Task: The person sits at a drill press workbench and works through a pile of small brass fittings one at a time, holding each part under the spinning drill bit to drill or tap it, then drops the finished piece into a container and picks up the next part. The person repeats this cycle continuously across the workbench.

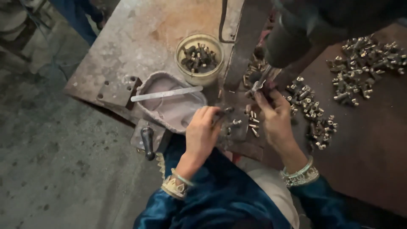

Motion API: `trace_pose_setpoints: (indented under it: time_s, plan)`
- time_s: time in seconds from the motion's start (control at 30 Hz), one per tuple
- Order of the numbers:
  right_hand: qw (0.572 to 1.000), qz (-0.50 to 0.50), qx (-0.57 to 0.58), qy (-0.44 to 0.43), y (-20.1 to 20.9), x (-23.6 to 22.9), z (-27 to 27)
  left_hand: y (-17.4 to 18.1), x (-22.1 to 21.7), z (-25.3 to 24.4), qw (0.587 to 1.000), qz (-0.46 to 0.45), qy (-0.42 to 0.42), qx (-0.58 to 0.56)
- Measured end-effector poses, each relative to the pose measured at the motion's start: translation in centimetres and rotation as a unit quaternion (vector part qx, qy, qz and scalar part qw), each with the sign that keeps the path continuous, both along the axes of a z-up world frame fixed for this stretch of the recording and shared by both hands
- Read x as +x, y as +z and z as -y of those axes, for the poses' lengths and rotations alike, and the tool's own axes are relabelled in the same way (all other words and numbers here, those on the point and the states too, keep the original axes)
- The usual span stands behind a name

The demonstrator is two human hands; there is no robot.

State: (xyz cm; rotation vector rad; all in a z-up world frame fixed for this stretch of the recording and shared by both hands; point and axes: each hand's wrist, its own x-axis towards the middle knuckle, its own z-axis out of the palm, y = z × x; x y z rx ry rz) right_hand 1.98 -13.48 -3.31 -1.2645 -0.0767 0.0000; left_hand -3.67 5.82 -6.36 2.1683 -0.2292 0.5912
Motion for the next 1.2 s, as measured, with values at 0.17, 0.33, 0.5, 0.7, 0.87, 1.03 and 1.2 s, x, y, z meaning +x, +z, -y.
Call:
trace_pose_setpoints:
  time_s: [0.17,0.33,0.5,0.7,0.87,1.03,1.2]
  plan:
    - [1.000,0.022,0.015,0.002,-1.4,0.3,0.2,-0.7,3.4,1.4,0.985,0.002,0.007,0.174]
    - [0.985,0.013,-0.163,-0.061,-5.0,0.9,1.5,-0.3,1.7,1.0,0.967,-0.186,-0.036,-0.169]
    - [0.998,0.054,-0.035,-0.001,-1.9,0.2,0.0,-2.7,-1.1,0.7,0.819,-0.245,-0.049,-0.517]
    - [0.999,0.039,0.013,0.014,-1.6,0.0,0.0,-2.8,-2.0,0.9,0.806,-0.243,-0.026,-0.539]
    - [1.000,-0.021,0.023,0.003,-1.4,0.6,0.6,6.9,-0.7,1.3,0.828,-0.168,-0.058,-0.531]
    - [0.995,0.041,-0.074,0.051,-9.3,2.1,4.7,11.1,0.9,1.3,0.949,0.092,-0.090,-0.287]
    - [0.964,-0.067,-0.241,0.085,-11.6,1.1,5.6,2.2,3.8,0.8,0.983,0.155,-0.103,0.007]
